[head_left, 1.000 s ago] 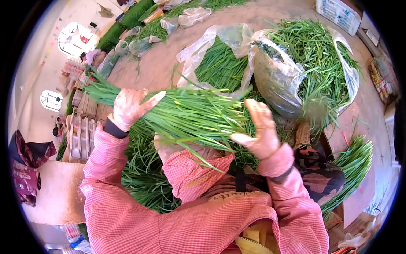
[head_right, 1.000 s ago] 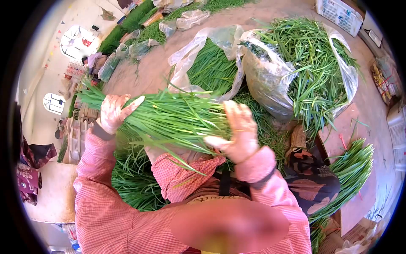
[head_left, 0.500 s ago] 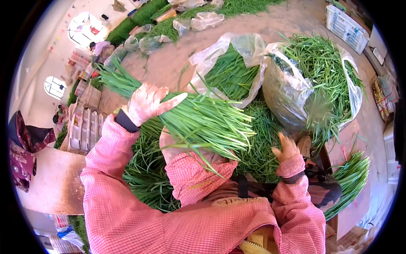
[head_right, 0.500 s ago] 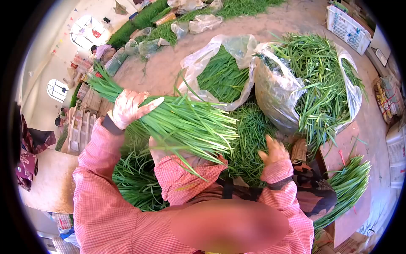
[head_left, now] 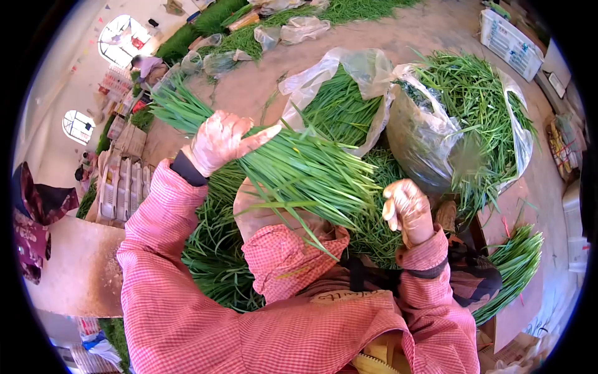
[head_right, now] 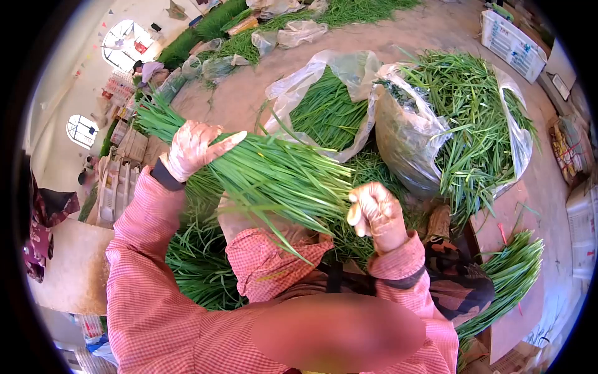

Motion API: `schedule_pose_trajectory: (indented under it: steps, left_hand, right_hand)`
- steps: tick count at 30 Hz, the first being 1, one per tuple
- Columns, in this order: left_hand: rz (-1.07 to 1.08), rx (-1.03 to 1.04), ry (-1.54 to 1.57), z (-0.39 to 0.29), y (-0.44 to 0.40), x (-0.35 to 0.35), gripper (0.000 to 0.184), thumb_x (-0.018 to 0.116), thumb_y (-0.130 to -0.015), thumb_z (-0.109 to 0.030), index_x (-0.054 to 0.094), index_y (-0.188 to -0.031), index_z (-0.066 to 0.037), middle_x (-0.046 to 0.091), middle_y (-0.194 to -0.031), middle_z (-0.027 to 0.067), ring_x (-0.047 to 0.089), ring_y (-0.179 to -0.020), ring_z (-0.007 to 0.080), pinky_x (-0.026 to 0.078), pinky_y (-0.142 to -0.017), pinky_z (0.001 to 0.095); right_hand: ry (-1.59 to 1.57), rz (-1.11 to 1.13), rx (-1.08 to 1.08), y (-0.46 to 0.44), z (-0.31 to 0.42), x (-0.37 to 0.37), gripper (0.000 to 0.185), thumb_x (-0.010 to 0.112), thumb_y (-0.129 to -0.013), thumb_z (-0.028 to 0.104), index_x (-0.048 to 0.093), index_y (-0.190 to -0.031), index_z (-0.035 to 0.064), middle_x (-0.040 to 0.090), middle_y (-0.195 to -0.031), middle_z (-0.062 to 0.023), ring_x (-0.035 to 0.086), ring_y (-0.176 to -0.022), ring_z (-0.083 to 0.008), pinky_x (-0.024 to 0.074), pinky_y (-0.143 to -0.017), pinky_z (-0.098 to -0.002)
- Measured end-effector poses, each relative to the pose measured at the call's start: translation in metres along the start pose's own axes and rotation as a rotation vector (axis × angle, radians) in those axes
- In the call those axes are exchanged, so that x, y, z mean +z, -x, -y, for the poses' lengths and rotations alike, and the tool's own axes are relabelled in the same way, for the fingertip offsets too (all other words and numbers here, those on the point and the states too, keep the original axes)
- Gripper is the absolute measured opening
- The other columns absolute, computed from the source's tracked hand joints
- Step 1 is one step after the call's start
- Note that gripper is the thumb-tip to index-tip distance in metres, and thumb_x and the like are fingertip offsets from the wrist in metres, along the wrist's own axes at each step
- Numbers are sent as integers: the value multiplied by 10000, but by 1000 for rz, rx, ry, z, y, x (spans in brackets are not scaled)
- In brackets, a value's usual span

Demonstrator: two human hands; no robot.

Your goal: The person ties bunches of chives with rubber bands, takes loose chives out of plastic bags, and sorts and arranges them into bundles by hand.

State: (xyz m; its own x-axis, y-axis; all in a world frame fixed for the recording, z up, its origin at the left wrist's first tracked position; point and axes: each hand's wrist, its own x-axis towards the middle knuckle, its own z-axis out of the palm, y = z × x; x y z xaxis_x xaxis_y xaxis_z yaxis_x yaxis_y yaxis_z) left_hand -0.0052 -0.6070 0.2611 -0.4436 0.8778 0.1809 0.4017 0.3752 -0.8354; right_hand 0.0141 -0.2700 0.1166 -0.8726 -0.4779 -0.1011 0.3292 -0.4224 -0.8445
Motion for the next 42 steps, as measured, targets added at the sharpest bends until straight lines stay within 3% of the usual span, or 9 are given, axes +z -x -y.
schedule_pose_trajectory:
  steps: [6,12,18,23,25,32,35,38,42]
  left_hand:
    - [-57,62,-38,-7,-10,15,506,566,-699,-148,522,-1181,-294,454,-707,-19,431,-590,111,381,-520,244]
    - [-81,48,85,-21,-23,8,459,581,-704,-161,548,-1139,-303,461,-691,-27,462,-597,112,397,-503,252]
    - [90,14,56,-6,-12,12,542,553,-678,-135,507,-1195,-293,421,-646,-35,460,-574,114,388,-518,250]
    - [73,11,71,6,-14,11,577,532,-628,-101,540,-1172,-292,419,-719,-13,452,-627,137,416,-582,281]
    - [90,15,62,12,-18,7,576,536,-628,-103,540,-1171,-294,420,-729,-12,455,-640,137,421,-592,283]
    - [37,74,65,18,-57,-14,571,542,-641,-100,535,-1174,-305,420,-788,-9,460,-685,151,428,-625,290]
    - [188,42,190,25,-68,-22,554,585,-639,-64,564,-1155,-265,507,-754,-13,516,-685,166,433,-617,290]
    - [459,-91,759,41,-48,-3,450,599,-680,-40,606,-1102,-198,616,-852,14,579,-752,194,446,-636,300]
    - [599,-226,1095,39,-52,6,326,620,-735,-59,609,-1060,-74,638,-889,102,614,-796,191,467,-704,308]
  right_hand:
    - [952,-194,-772,-25,5,25,234,648,-743,144,611,-967,86,584,-957,-59,544,-915,-228,420,-831,-329]
    - [1210,-190,-829,-66,-4,72,276,658,-726,233,629,-978,122,534,-1148,-66,451,-1105,-264,363,-916,-388]
    - [-301,-21,-197,-9,-8,-20,202,554,-865,231,548,-919,36,568,-730,-51,522,-577,-122,425,-546,-235]
    - [317,-59,191,19,-114,-154,327,616,-812,247,507,-1033,33,579,-841,-99,576,-701,-212,468,-647,-302]
    - [1909,-126,368,33,-79,-127,539,627,-787,295,431,-1219,40,503,-1138,-212,520,-1010,-291,424,-851,-368]
    - [1151,206,-943,-62,80,31,702,584,-782,434,342,-1307,35,359,-1334,-157,308,-1257,-283,237,-1037,-390]
    - [1015,401,-728,-91,36,24,755,523,-764,580,362,-1296,69,381,-1309,-199,375,-1201,-339,279,-1009,-422]
    - [239,787,456,-73,9,-24,596,535,-812,503,501,-1169,27,596,-1044,-119,582,-871,-131,488,-762,-293]
    - [78,531,321,-24,-42,-63,407,583,-820,380,582,-1047,43,604,-717,-18,546,-562,-96,454,-488,-230]
